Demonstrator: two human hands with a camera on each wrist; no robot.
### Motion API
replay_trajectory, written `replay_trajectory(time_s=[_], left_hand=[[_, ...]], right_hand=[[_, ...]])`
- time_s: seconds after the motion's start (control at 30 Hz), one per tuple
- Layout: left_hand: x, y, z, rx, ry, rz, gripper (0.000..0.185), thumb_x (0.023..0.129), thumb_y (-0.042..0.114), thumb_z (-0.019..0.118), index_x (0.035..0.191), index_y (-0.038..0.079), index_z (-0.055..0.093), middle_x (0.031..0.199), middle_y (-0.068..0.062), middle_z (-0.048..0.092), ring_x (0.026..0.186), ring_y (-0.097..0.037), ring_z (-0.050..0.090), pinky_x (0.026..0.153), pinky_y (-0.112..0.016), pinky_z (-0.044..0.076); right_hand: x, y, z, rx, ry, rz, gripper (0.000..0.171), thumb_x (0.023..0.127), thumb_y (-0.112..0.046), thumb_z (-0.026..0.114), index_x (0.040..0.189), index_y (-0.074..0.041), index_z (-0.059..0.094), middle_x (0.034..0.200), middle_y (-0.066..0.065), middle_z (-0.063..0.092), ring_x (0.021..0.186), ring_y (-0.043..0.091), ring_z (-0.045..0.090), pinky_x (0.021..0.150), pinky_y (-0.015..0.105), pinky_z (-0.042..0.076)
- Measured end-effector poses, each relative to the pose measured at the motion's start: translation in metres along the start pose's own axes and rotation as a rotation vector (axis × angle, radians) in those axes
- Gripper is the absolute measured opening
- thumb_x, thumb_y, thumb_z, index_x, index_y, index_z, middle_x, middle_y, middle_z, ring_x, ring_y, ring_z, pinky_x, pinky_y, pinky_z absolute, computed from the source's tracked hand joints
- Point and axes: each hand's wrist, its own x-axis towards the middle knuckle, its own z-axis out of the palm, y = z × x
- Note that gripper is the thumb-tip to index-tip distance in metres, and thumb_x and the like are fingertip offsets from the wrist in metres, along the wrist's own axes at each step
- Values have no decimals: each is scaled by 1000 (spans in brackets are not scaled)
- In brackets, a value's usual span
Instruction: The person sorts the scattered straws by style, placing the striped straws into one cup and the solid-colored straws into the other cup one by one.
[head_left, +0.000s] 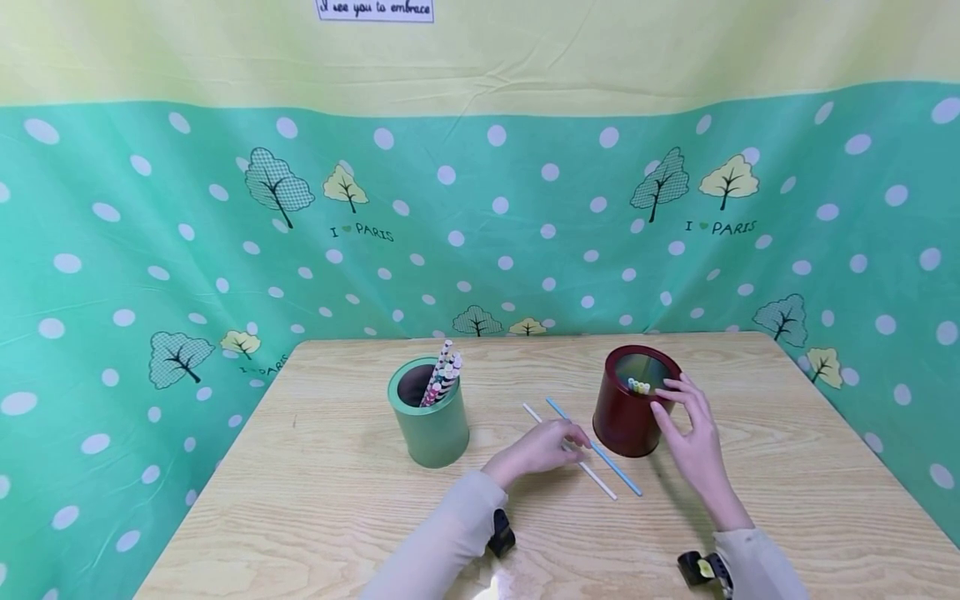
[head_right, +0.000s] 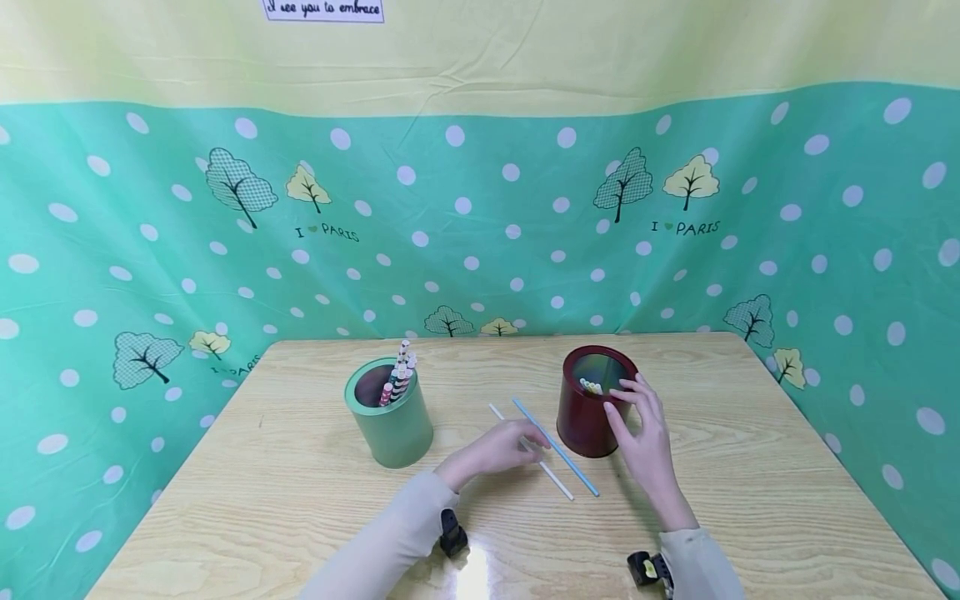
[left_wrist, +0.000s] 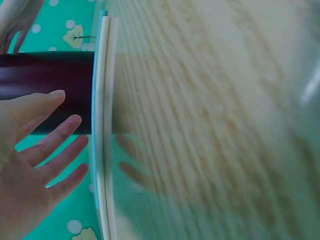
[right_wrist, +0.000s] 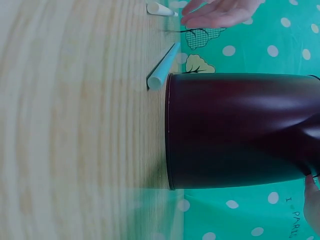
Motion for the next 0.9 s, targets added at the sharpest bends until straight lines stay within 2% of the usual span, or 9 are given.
replay_trajectory(time_s=[0.2, 0.4, 0.67, 0.9], left_hand=[[2, -4, 2, 28, -26, 12, 14, 80, 11, 64, 94, 10, 66, 89, 3, 65, 86, -5, 57, 72, -10, 39], [4, -8, 4, 85, -22, 42, 15, 78, 11, 65, 93, 12, 67, 88, 6, 64, 83, -2, 55, 74, -10, 38], [5, -8, 4, 121, -24, 38, 18, 74, 10, 68, 92, 13, 68, 86, 6, 62, 79, -3, 53, 71, -10, 36], [7, -9, 5, 167, -40, 44, 16, 74, 15, 70, 90, 15, 68, 84, 7, 62, 80, -2, 52, 73, -9, 35]], right_hand=[[0, 1, -1, -2, -7, 2, 20, 81, -4, 61, 100, 0, 60, 117, 14, 49, 127, 7, 25, 100, 17, 19], [0, 2, -1, -1, -8, 5, 20, 81, -4, 61, 100, 1, 60, 117, 14, 49, 127, 8, 25, 101, 18, 19], [0, 1, -1, -3, -9, 1, 20, 81, -3, 61, 101, 1, 60, 117, 14, 49, 128, 8, 25, 101, 18, 19], [-1, 2, -1, 3, -7, -8, 20, 81, -3, 61, 100, 1, 60, 117, 14, 49, 128, 18, 27, 101, 18, 19]])
